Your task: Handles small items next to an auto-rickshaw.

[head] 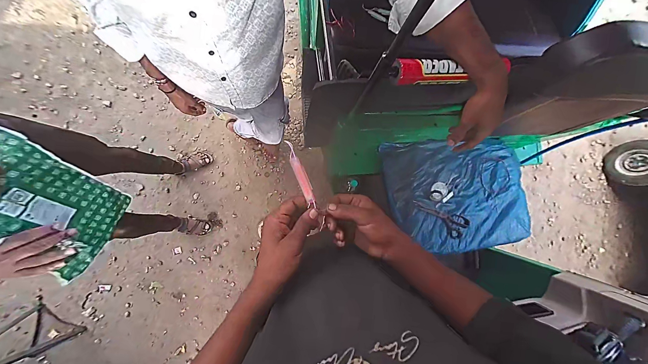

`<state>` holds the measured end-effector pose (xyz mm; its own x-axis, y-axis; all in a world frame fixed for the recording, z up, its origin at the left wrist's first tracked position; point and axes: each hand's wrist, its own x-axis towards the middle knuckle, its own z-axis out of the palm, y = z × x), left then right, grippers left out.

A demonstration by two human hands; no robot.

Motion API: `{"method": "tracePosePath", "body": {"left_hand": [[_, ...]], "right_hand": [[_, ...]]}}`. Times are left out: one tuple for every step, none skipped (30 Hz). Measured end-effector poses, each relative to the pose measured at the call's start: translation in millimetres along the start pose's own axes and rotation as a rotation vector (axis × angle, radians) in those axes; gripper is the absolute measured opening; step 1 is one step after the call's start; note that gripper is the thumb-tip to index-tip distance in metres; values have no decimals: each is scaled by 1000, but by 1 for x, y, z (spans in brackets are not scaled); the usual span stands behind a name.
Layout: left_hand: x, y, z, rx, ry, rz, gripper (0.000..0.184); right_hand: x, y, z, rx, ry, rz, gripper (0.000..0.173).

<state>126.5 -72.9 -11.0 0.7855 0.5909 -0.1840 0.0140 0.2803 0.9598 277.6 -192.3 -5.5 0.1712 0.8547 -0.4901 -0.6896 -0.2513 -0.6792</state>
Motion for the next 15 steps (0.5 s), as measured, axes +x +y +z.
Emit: {"method": "tracePosePath", "body": {"left_hand": [[0,-2,0,-14,18,-24,13],[-1,-3,-3,-43,40,-56,14],[-3,-4,-6,-78,53,-85,14],[-4,-6,-7,-109,59,-106,14],[-6,-8,-8,-131,66,-120,14],[-7,-11,-6,-136,70,-132,13],[-8,-15,-5,-139,72,-138,13],[-10,-17,-5,-144,75,-140,12],[-12,-19,-6,-145,84,-134,11],[-14,-20,-6,-141,99,-127,11],[-17,-21,-6,-134,111,-124,11],[-19,-23,-6,-134,120,-122,12],[-23,-27,-4,-139,131,-136,13],[-25,-30,-2,-154,143,-146,14],[-22,-33,0,-182,162,-141,14]], "right_hand": [[1,3,-12,-20,-8,-30,22],[3,8,-29,-84,16,-80,24],[5,18,-53,-154,86,-127,25],[6,31,-84,-221,215,-158,24],[7,48,-122,-298,383,-155,22],[2,65,-168,-396,573,-115,21],[-8,83,-217,-513,769,-36,22],[-25,99,-264,-659,941,77,26],[-45,112,-304,-840,1074,193,28],[-65,119,-335,-1019,1145,305,30],[-85,125,-359,-1150,1175,394,33],[-101,131,-379,-1231,1188,431,34],[-117,140,-391,-1277,1180,427,37],[-125,145,-401,-1318,1139,397,45],[-119,142,-412,-1385,1070,349,55]]}}
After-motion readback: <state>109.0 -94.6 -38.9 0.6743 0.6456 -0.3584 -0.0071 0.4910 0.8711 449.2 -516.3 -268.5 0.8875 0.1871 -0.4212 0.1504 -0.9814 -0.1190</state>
